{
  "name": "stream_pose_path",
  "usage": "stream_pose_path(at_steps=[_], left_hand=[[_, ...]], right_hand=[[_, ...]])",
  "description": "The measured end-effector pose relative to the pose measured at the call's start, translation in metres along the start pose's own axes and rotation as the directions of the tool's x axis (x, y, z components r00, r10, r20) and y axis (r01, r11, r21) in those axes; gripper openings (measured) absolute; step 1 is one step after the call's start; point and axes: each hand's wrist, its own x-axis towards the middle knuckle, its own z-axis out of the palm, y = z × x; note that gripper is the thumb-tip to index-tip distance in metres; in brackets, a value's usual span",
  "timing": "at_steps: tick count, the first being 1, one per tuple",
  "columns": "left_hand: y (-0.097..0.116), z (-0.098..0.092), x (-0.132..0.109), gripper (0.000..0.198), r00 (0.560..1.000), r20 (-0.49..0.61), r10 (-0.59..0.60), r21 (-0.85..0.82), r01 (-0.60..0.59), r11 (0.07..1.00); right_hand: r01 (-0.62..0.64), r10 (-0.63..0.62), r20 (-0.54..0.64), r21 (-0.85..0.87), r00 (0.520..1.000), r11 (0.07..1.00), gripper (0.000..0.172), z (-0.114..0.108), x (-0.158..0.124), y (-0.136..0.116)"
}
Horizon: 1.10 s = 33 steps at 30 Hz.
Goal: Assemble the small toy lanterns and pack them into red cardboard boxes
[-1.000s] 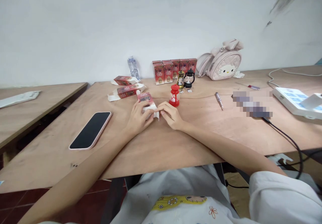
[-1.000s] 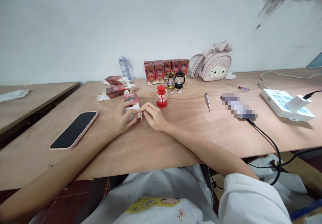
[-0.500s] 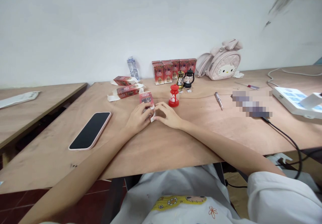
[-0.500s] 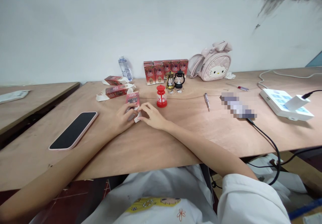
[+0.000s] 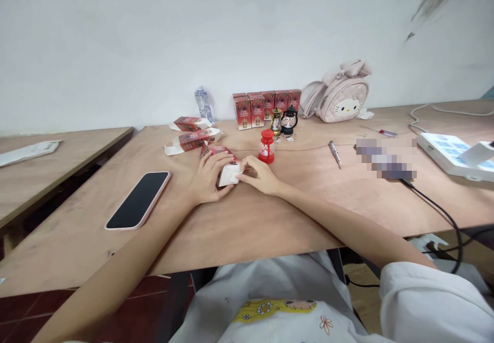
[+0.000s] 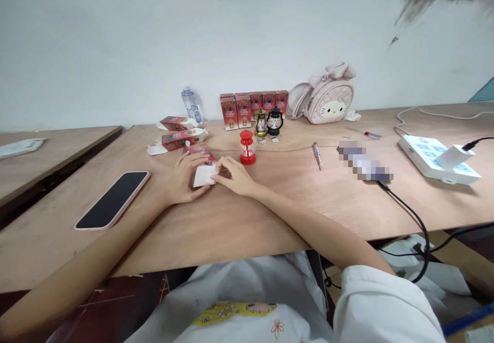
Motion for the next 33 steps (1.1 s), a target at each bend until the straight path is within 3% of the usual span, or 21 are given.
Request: stream_pose_path(at_steps=[7, 13, 29, 33], left_hand=[[-0.014, 0.010, -0.004, 0.045, 0.999, -0.012, 0.042, 0.081, -0.040, 0.996], [-0.009, 0.008, 0.000, 0.035, 0.998, -0.053, 0.045, 0.074, -0.041, 0.996], [-0.006, 0.007, 0.001, 0.035, 0.987, -0.119, 0.109, 0.138, -0.092, 0.986], [-0.005, 0.008, 0.001, 0.032, 0.988, -0.118, 0.099, 0.135, -0.083, 0.987]], right_hand=[[-0.093, 0.098, -0.032, 0.134, 0.995, 0.987, 0.020, 0.002, 0.000, 0.005], [-0.099, 0.109, -0.054, 0.171, 0.993, 0.980, 0.016, 0.002, 0.000, 0.005], [-0.147, 0.171, -0.047, 0.318, 0.984, 0.937, 0.017, 0.004, 0.000, 0.009], [-0.156, 0.184, -0.077, 0.281, 0.980, 0.947, 0.018, 0.005, 0.000, 0.009]])
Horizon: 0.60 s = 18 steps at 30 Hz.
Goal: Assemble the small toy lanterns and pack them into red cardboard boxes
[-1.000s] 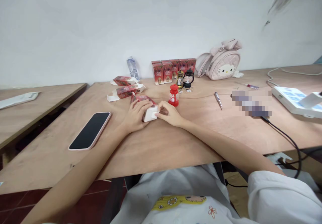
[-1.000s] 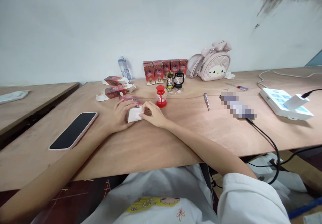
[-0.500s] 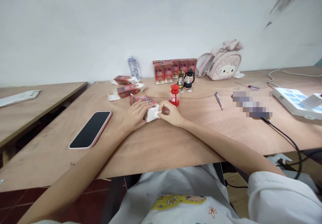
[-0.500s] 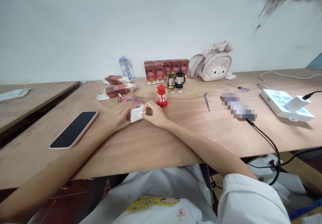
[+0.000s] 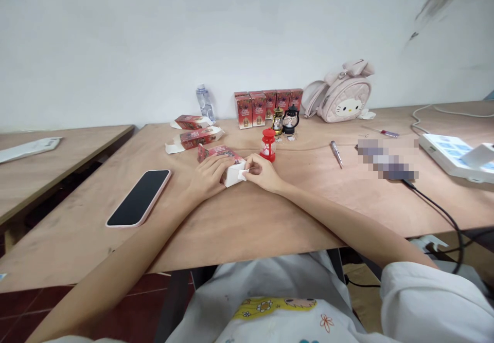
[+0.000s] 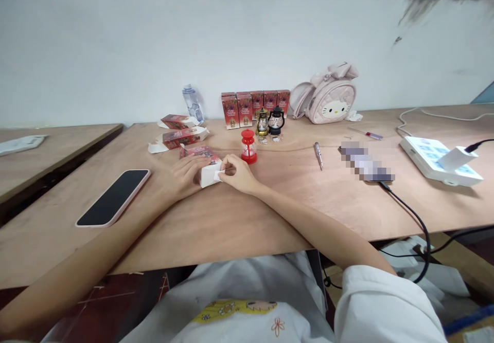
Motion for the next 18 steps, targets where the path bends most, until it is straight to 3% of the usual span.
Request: stream_pose_path(at_steps=[5, 18], left_hand=[[0.0015, -0.0001, 0.0000, 0.032, 0.999, 0.032, -0.027, 0.002, 0.027, 1.000], [0.0006, 0.0008, -0.0003, 0.036, 0.999, -0.030, 0.013, 0.024, -0.012, 1.000]], right_hand=[[-0.003, 0.001, -0.032, -0.052, 1.000, 0.999, 0.018, 0.0017, -0.0007, -0.0022], [0.023, -0.030, -0.068, -0.103, 0.997, 0.994, 0.016, 0.0019, -0.0006, -0.0020]])
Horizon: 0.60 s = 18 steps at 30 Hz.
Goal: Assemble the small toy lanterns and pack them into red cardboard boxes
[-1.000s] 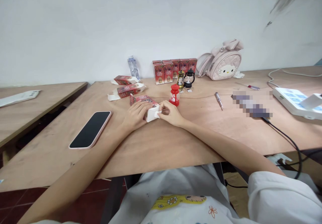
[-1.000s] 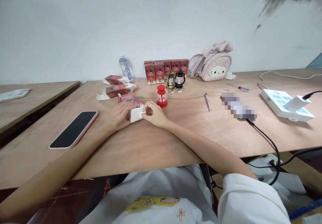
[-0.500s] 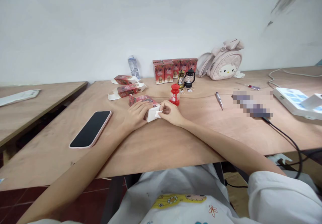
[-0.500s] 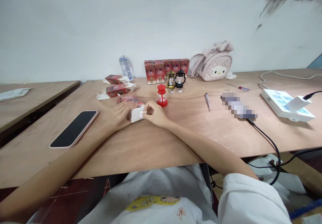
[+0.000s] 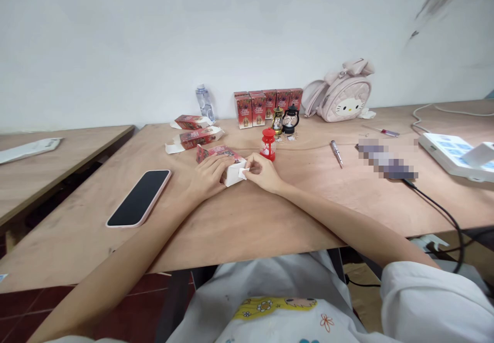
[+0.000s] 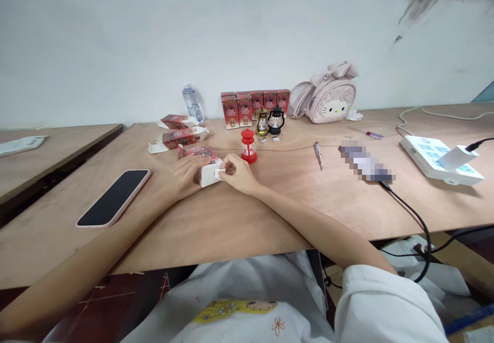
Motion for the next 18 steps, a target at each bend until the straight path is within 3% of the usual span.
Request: stream_pose_path(at_steps=[18], left_hand=[[-0.0022, -0.0014, -0.0019, 0.034, 0.999, 0.032, -0.008, -0.057, 0.010, 0.998]], right_hand=[[0.005, -0.005, 0.040, -0.006, 0.999, 1.000, 0.020, 0.0002, -0.0004, -0.0026]])
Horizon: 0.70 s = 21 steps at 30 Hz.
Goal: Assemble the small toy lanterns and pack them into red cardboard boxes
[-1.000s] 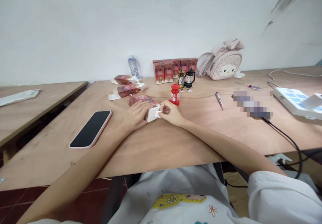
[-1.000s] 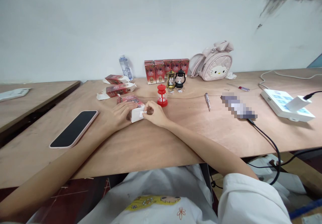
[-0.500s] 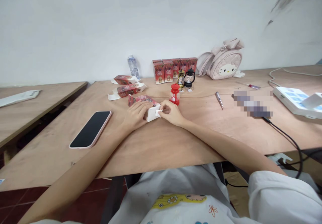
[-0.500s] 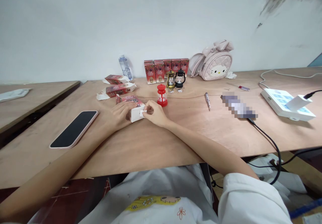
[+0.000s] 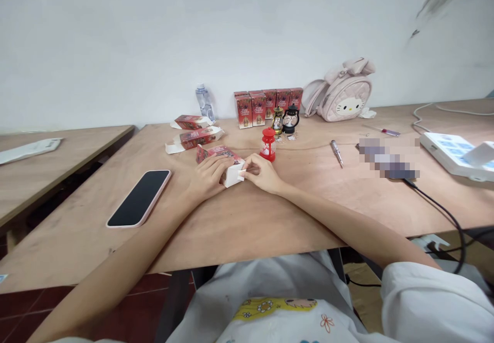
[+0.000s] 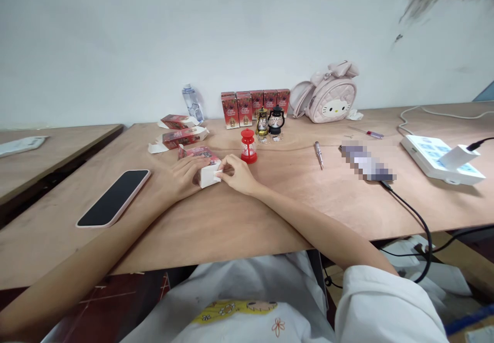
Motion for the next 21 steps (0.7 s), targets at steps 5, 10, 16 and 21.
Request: stream_pose_path(at_steps=[5, 10, 16, 21], left_hand=[[0.002, -0.001, 0.000, 0.033, 0.999, -0.016, -0.038, -0.031, 0.037, 0.999], [0.003, -0.003, 0.000, 0.038, 0.999, -0.046, 0.014, -0.056, -0.017, 0.998], [0.003, 0.005, -0.010, 0.046, 0.997, -0.071, -0.028, -0.124, 0.019, 0.992], [0.001, 0.011, -0.011, 0.053, 0.992, -0.123, -0.029, -0.180, 0.006, 0.984]], right_hand=[[-0.071, 0.072, -0.007, 0.069, 0.997, 0.995, 0.032, 0.000, 0.000, -0.003], [-0.106, 0.107, 0.001, 0.046, 0.994, 0.993, 0.051, -0.004, 0.001, -0.003], [-0.107, 0.051, 0.210, 0.267, 0.976, 0.958, 0.078, -0.007, 0.000, -0.003], [-0.340, 0.191, 0.338, 0.467, 0.921, 0.816, 0.072, -0.004, 0.000, -0.007]])
